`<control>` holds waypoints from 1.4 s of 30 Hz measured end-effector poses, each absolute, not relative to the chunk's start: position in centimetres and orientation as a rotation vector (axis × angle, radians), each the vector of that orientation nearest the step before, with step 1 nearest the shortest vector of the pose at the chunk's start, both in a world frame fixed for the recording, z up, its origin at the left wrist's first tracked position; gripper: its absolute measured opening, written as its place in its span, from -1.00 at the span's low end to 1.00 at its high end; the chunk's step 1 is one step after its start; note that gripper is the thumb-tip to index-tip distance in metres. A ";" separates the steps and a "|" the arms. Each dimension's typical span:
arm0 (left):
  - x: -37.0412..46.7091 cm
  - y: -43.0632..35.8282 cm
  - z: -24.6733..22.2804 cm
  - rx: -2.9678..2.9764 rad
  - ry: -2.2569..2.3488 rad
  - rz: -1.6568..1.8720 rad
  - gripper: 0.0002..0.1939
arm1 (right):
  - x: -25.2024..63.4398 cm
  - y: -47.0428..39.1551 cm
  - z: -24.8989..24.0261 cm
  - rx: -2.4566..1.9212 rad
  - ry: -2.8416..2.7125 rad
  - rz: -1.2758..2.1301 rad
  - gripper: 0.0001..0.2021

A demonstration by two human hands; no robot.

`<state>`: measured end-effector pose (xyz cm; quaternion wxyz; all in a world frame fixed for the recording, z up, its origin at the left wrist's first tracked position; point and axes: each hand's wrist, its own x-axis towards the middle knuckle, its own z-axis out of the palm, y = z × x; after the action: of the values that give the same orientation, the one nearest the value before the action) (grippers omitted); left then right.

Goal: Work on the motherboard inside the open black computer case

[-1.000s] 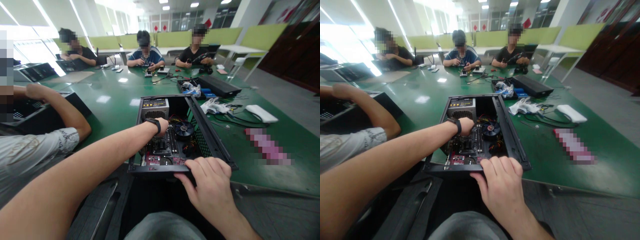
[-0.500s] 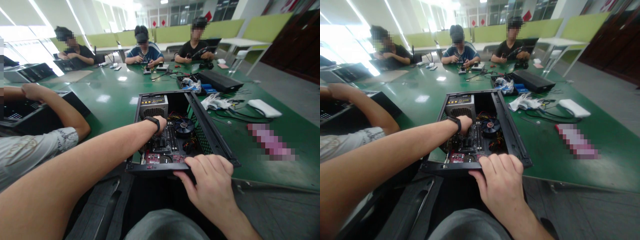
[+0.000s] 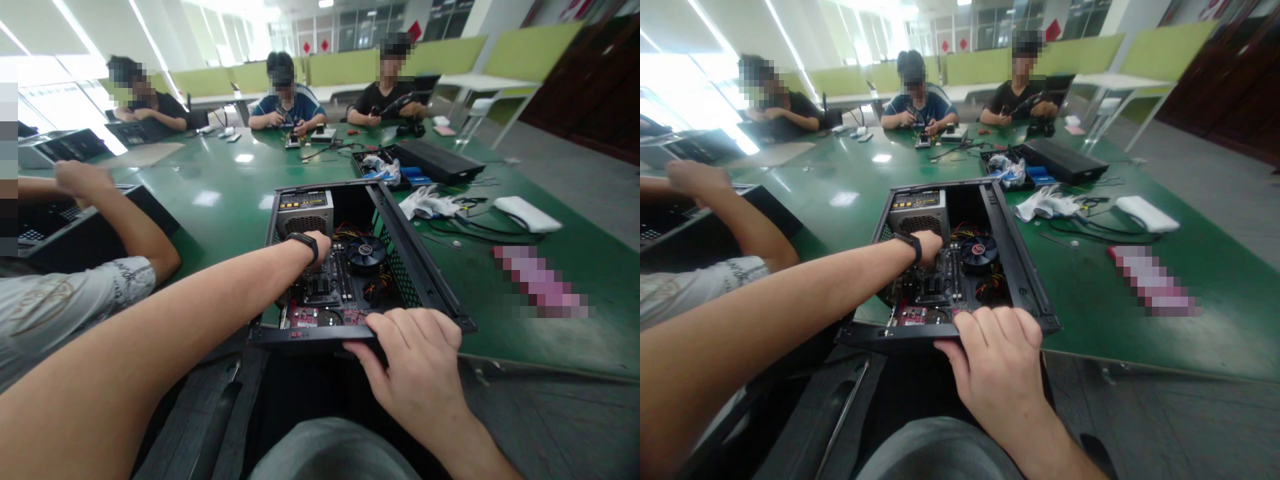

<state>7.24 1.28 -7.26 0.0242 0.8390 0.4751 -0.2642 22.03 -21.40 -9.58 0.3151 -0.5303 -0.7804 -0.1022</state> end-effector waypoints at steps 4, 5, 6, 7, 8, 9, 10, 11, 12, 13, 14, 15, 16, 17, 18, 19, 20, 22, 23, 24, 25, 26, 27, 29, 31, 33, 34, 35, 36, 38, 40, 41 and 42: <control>7.3 1.3 -7.2 2.590 1.463 -0.830 -0.46 | 22.0 -21.4 -9.7 -1.387 -2.052 -0.281 -0.79; 7.3 1.3 -7.2 2.591 1.462 -0.828 -0.46 | 22.0 -21.4 -9.7 -1.383 -2.052 -0.285 -0.79; 7.3 1.3 -7.2 2.594 1.461 -0.822 -0.46 | 22.0 -21.4 -9.7 -1.382 -2.051 -0.289 -0.79; 7.3 1.3 -7.3 2.595 1.464 -0.816 -0.46 | 22.0 -21.4 -9.7 -1.379 -2.052 -0.293 -0.79; 7.3 1.4 -7.3 2.595 1.468 -0.812 -0.46 | 22.0 -21.4 -9.7 -1.378 -2.052 -0.296 -0.78; 7.3 1.4 -7.4 2.596 1.471 -0.811 -0.46 | 22.0 -21.4 -9.8 -1.377 -2.052 -0.298 -0.78; 7.3 1.4 -7.4 2.597 1.471 -0.813 -0.46 | 22.0 -21.4 -9.8 -1.375 -2.051 -0.300 -0.77; 7.2 1.5 -7.5 2.603 1.466 -0.813 -0.47 | 22.0 -21.4 -9.8 -1.375 -2.049 -0.301 -0.77; 7.2 1.5 -7.6 2.611 1.461 -0.812 -0.47 | 22.1 -21.4 -9.8 -1.374 -2.047 -0.301 -0.77; 7.2 1.5 -7.7 2.617 1.458 -0.806 -0.47 | 22.1 -21.4 -9.8 -1.372 -2.045 -0.300 -0.77; 7.2 1.6 -7.7 2.622 1.451 -0.795 -0.47 | 22.1 -21.4 -9.8 -1.369 -2.043 -0.298 -0.77; 7.2 1.6 -7.8 2.626 1.448 -0.782 -0.47 | 22.1 -21.4 -9.8 -1.365 -2.041 -0.295 -0.77; 7.1 1.7 -7.9 2.627 1.447 -0.773 -0.48 | 22.1 -21.4 -9.8 -1.361 -2.036 -0.292 -0.77; 7.1 1.7 -7.9 2.627 1.447 -0.770 -0.48 | 22.0 -21.4 -9.8 -1.357 -2.033 -0.288 -0.77; 7.1 1.8 -8.0 2.625 1.448 -0.779 -0.49 | 22.0 -21.4 -9.8 -1.355 -2.028 -0.284 -0.77; 7.1 1.8 -8.0 2.626 1.447 -0.790 -0.50 | 22.0 -21.4 -9.8 -1.354 -2.025 -0.282 -0.77; 7.1 1.8 -8.0 2.628 1.445 -0.802 -0.50 | 22.0 -21.4 -9.8 -1.354 -2.023 -0.281 -0.77; 7.0 1.8 -8.0 2.631 1.435 -0.802 -0.49 | 22.0 -21.4 -9.8 -1.356 -2.028 -0.275 -0.77; 7.1 1.8 -7.9 2.637 1.427 -0.792 -0.48 | 22.0 -21.4 -9.8 -1.355 -2.031 -0.272 -0.78; 7.1 1.7 -7.8 2.645 1.419 -0.784 -0.48 | 22.0 -21.5 -9.8 -1.354 -2.032 -0.269 -0.78; 7.1 1.6 -7.6 2.654 1.410 -0.781 -0.48 | 21.9 -21.5 -9.8 -1.352 -2.033 -0.266 -0.78; 7.1 1.5 -7.4 2.662 1.401 -0.787 -0.50 | 21.9 -21.5 -9.8 -1.350 -2.031 -0.265 -0.79; 7.2 1.4 -7.3 2.668 1.391 -0.797 -0.52 | 21.9 -21.5 -9.9 -1.350 -2.028 -0.265 -0.79; 7.3 1.2 -6.9 2.678 1.383 -0.810 -0.56 | 21.9 -21.5 -9.9 -1.351 -2.027 -0.263 -0.79; 7.3 1.1 -6.7 2.684 1.398 -0.789 -0.59 | 21.9 -21.4 -10.0 -1.353 -2.026 -0.261 -0.79; 7.2 1.1 -6.7 2.686 1.415 -0.756 -0.60 | 21.8 -21.3 -10.0 -1.356 -2.022 -0.258 -0.80; 7.1 1.2 -6.7 2.689 1.418 -0.743 -0.60 | 21.8 -21.3 -10.0 -1.357 -2.018 -0.258 -0.80; 7.1 1.3 -6.8 2.693 1.416 -0.736 -0.60 | 21.7 -21.2 -10.0 -1.359 -2.013 -0.256 -0.80; 7.0 1.4 -6.8 2.702 1.409 -0.730 -0.61 | 21.7 -21.2 -10.0 -1.363 -2.009 -0.250 -0.80; 6.9 1.6 -7.0 2.726 1.390 -0.711 -0.60 | 21.6 -21.2 -10.0 -1.368 -2.002 -0.238 -0.81; 6.8 1.8 -7.1 2.732 1.389 -0.690 -0.57 | 21.6 -21.2 -9.9 -1.368 -1.997 -0.230 -0.80; 6.8 1.8 -7.1 2.727 1.395 -0.683 -0.56 | 21.7 -21.2 -9.9 -1.366 -1.997 -0.230 -0.80; 6.8 1.8 -7.1 2.718 1.406 -0.683 -0.56 | 21.7 -21.2 -9.9 -1.365 -1.998 -0.231 -0.80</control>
<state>6.79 1.82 -7.07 0.0032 0.8669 0.4484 -0.2177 21.68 -21.19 -9.88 0.3479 -0.5264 -0.7707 -0.0890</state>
